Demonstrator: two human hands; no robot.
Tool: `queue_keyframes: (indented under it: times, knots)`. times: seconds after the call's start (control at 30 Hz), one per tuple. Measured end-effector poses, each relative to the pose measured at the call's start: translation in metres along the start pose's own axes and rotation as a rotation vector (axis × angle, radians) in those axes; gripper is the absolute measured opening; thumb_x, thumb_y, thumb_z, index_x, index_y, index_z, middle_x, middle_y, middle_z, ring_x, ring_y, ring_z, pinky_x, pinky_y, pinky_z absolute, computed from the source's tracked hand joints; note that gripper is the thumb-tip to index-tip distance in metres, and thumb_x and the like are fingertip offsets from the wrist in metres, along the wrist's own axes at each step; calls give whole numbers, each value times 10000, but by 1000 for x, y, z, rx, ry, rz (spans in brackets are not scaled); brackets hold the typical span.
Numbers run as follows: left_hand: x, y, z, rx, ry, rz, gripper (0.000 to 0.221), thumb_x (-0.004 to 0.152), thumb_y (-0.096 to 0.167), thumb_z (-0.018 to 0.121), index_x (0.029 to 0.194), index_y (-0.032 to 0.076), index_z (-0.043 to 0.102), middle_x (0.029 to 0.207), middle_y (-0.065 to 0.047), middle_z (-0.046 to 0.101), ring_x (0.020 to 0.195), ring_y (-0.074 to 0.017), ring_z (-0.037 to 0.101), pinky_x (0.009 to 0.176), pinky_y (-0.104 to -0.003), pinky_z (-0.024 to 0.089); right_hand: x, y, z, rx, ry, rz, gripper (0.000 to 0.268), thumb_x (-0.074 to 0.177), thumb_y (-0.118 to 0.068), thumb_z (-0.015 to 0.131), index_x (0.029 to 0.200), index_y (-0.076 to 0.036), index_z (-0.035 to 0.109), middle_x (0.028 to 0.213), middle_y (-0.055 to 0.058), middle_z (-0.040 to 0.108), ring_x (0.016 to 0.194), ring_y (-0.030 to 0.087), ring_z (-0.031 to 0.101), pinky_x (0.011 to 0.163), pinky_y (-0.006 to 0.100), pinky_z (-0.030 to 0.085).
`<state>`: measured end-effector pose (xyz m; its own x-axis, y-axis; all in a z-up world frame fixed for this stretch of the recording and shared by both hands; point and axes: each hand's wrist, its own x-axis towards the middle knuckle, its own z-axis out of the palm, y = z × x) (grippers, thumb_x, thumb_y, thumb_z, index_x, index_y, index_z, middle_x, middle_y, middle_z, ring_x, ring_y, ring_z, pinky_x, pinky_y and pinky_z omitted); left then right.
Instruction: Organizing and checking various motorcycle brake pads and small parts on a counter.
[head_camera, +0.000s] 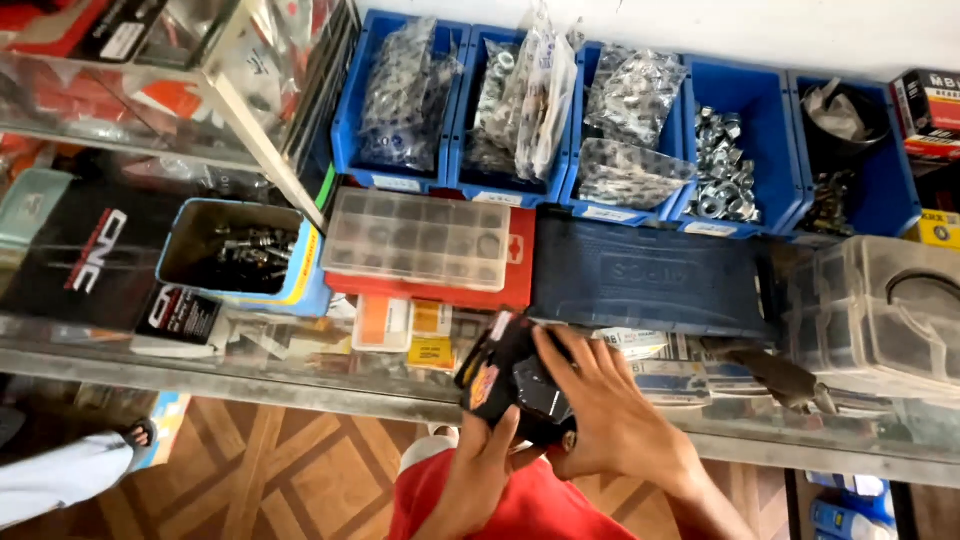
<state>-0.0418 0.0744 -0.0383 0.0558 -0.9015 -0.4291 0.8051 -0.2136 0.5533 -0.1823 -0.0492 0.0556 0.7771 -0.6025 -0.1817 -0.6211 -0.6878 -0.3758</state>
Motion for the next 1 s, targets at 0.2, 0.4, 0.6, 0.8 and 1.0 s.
queue_keyframes:
  times: [0.2, 0.4, 0.6, 0.8, 1.0]
  knots:
    - [-13, -27, 24, -34, 199, 109, 364, 992, 102, 557, 1298, -18, 401, 1276, -254, 656, 1062, -342, 738, 856, -429, 658, -9, 23, 4, -50, 77, -200, 1241, 444, -378, 867, 1554, -96, 389, 1574, 220, 296, 1271, 470, 396, 1065, 552, 353]
    - [-33, 34, 56, 894, 417, -251, 404, 964, 342, 689, 863, -20, 838, 722, -66, 812, 608, -137, 740, 608, -240, 588, -19, 42, 17, -66, 24, -191, 1266, 437, -354, 857, 1592, -173, 370, 1707, 156, 211, 1461, 403, 278, 1101, 525, 261]
    - [-27, -1, 4, 1359, 640, 159, 434, 875, 523, 676, 830, 107, 794, 670, -117, 763, 587, -374, 682, 556, -448, 515, -28, 45, 19, 1, 124, -326, 977, 579, -335, 854, 1488, -164, 542, 1665, 157, 324, 1499, 354, 325, 1131, 514, 259]
    - [-11, -7, -10, 1545, 938, 135, 361, 847, 584, 680, 857, 228, 623, 629, 9, 755, 673, -328, 742, 624, -483, 550, -40, 41, 1, 173, 136, -334, 659, 785, -330, 865, 1378, -130, 659, 1637, 143, 365, 1484, 372, 318, 1128, 497, 315]
    - [-8, 40, 34, 1792, 623, 162, 940, 807, 780, 706, 1433, 126, 455, 1400, -129, 471, 1209, -361, 544, 946, -569, 556, -34, 11, -119, 330, 465, -376, 636, 677, -89, 891, 1278, -101, 683, 1378, 86, 690, 1160, 217, 736, 962, 344, 634]
